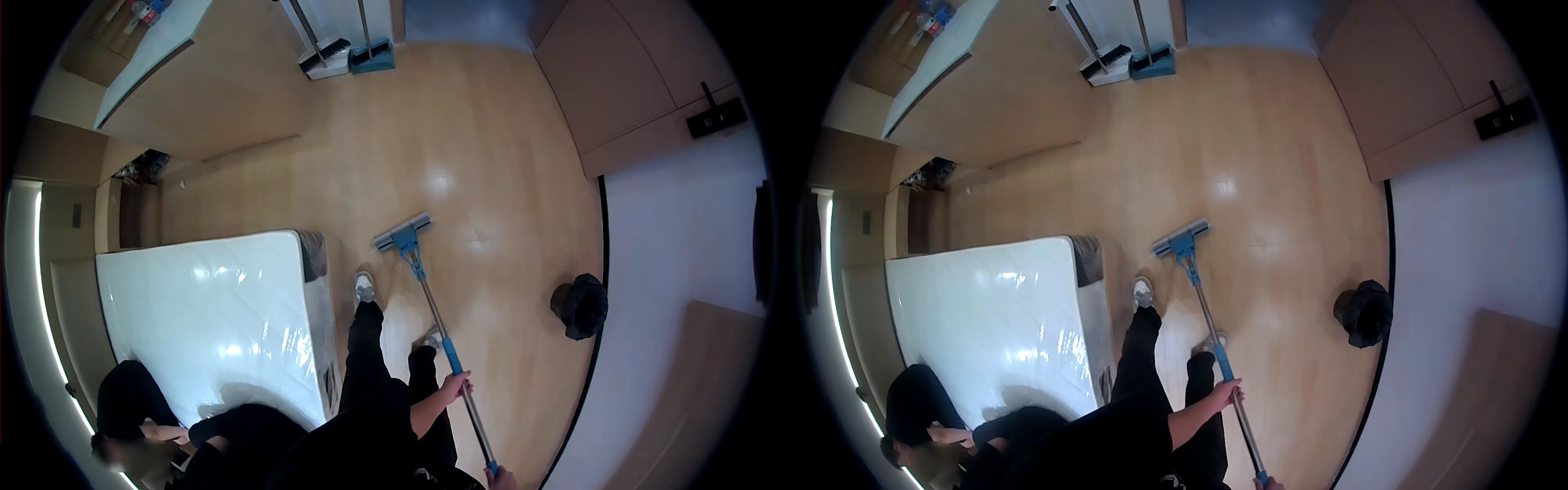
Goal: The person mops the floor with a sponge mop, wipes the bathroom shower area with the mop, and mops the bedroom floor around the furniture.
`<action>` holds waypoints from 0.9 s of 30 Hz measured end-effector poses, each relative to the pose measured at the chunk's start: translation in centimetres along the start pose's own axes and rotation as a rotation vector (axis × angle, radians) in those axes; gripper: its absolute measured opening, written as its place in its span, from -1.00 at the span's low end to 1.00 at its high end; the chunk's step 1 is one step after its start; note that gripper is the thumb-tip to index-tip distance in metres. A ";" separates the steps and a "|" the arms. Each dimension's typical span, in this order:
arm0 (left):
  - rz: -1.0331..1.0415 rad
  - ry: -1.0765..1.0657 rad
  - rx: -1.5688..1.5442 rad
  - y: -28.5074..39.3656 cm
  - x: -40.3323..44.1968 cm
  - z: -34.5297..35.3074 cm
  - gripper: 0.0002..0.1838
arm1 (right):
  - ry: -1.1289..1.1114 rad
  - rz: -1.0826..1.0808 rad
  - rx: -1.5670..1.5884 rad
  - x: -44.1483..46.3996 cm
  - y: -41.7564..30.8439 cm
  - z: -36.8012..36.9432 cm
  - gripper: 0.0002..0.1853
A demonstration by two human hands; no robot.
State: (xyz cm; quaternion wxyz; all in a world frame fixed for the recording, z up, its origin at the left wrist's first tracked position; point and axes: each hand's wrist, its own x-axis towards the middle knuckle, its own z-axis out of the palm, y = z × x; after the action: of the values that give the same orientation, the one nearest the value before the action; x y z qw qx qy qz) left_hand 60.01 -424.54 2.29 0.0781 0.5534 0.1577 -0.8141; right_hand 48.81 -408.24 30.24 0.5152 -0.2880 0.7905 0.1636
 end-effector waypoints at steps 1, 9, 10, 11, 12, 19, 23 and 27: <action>0.049 -0.055 0.013 2.3 0.5 0.1 -0.76 | 0.021 -0.024 -0.032 1.1 -2.1 -1.3 -0.47; 0.231 -0.386 -0.181 29.5 1.3 -1.5 -0.66 | -0.167 0.010 0.321 12.0 -26.2 -5.7 -0.49; 0.384 -0.227 -0.059 33.5 -0.7 -1.6 -0.63 | -0.238 -0.028 0.414 12.3 -30.9 -6.0 -0.48; 0.533 -0.065 0.061 37.7 -2.6 -1.4 -0.59 | -0.307 -0.066 0.503 12.8 -35.6 -6.6 -0.48; 0.525 -0.080 0.103 41.6 -2.8 -2.2 -0.56 | -0.269 -0.126 0.447 14.1 -39.3 -6.4 -0.42; 0.629 -0.139 0.169 51.4 -14.9 -8.5 -0.44 | -0.212 -0.397 0.594 24.2 -63.6 -7.6 -0.32; 0.525 -0.238 0.293 47.5 -17.2 -12.4 -0.50 | -0.075 -0.431 0.487 28.7 -66.8 -5.2 -0.31; 0.383 -0.080 0.409 39.9 -14.9 -15.6 -0.53 | 0.268 -0.372 0.317 30.6 -55.8 0.3 -0.27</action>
State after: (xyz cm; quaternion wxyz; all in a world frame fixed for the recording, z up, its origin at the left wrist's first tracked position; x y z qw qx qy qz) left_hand 91.34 -457.35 4.05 0.1237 0.5447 -0.1204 -0.8207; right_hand 74.52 -460.39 4.45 0.4661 -0.3628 0.8008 -0.0991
